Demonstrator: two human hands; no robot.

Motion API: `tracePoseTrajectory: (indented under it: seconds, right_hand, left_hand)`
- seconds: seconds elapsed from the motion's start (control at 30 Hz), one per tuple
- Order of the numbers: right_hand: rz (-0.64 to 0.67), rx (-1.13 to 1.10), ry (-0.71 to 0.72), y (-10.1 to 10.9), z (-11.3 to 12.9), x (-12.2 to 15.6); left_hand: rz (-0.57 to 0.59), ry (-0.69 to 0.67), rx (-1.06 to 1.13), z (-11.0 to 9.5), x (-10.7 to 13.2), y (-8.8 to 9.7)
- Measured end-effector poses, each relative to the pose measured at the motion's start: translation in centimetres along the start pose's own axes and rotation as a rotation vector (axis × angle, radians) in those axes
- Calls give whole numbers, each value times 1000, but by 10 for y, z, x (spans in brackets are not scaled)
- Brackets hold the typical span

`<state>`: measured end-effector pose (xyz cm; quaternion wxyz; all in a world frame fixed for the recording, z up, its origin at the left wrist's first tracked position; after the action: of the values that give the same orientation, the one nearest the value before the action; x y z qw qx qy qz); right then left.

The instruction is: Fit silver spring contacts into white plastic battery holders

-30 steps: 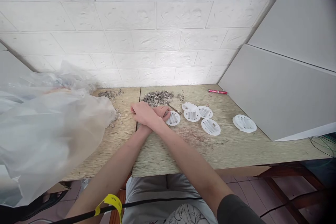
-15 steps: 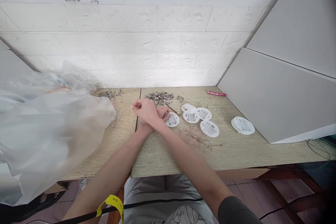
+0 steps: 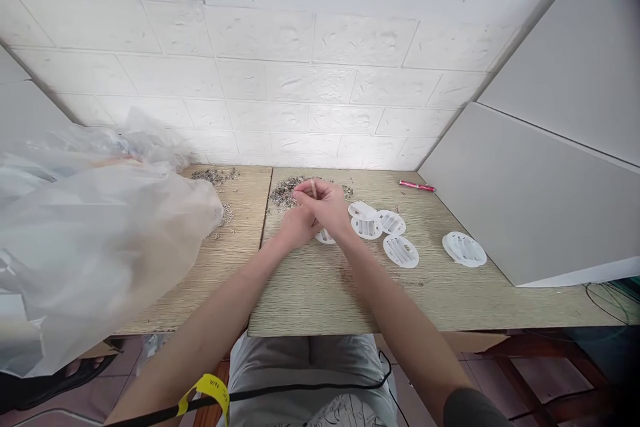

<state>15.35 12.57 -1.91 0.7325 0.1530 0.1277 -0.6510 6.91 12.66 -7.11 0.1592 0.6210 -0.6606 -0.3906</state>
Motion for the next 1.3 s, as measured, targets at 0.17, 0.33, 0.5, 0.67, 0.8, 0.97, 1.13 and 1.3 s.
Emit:
tracePoseTrajectory:
  seconds: [0.17, 0.33, 0.5, 0.67, 0.8, 0.97, 1.13, 1.3]
  right_hand:
    - [-39, 35, -42, 27, -10, -8]
    - [-14, 133, -58, 43, -14, -12]
    - [59, 237, -22, 43, -19, -13]
    - [64, 327, 1, 34, -21, -10]
    - [3, 339, 45, 29, -25, -8]
    - [-184, 301, 22, 31, -32, -9]
    - [-274, 180, -74, 34, -36, -10]
    - [-239, 147, -129, 33, -37, -10]
  left_hand:
    - [51, -6, -37, 3, 1, 3]
    - [-18, 217, 509, 7, -4, 9]
    - [-90, 400, 992, 11, -6, 15]
    - [-109, 459, 1223, 16, -8, 12]
    - [-136, 488, 1332, 17, -9, 11]
    - [-71, 464, 1412, 9, -7, 17]
    - [18, 379, 1495, 3, -4, 19]
    - [27, 420, 1544, 6, -4, 19]
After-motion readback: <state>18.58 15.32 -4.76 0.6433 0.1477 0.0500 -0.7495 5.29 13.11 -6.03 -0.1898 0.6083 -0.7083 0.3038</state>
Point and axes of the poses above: each hand's wrist, its own x-axis away from the middle knuckle, its own y-axis out of the back of the hand, z = x × y, the point moved 2 cm from there along -x, towards the middle knuckle, and after that the axes turned 3 degrees about -z, right-handed, at the moved point
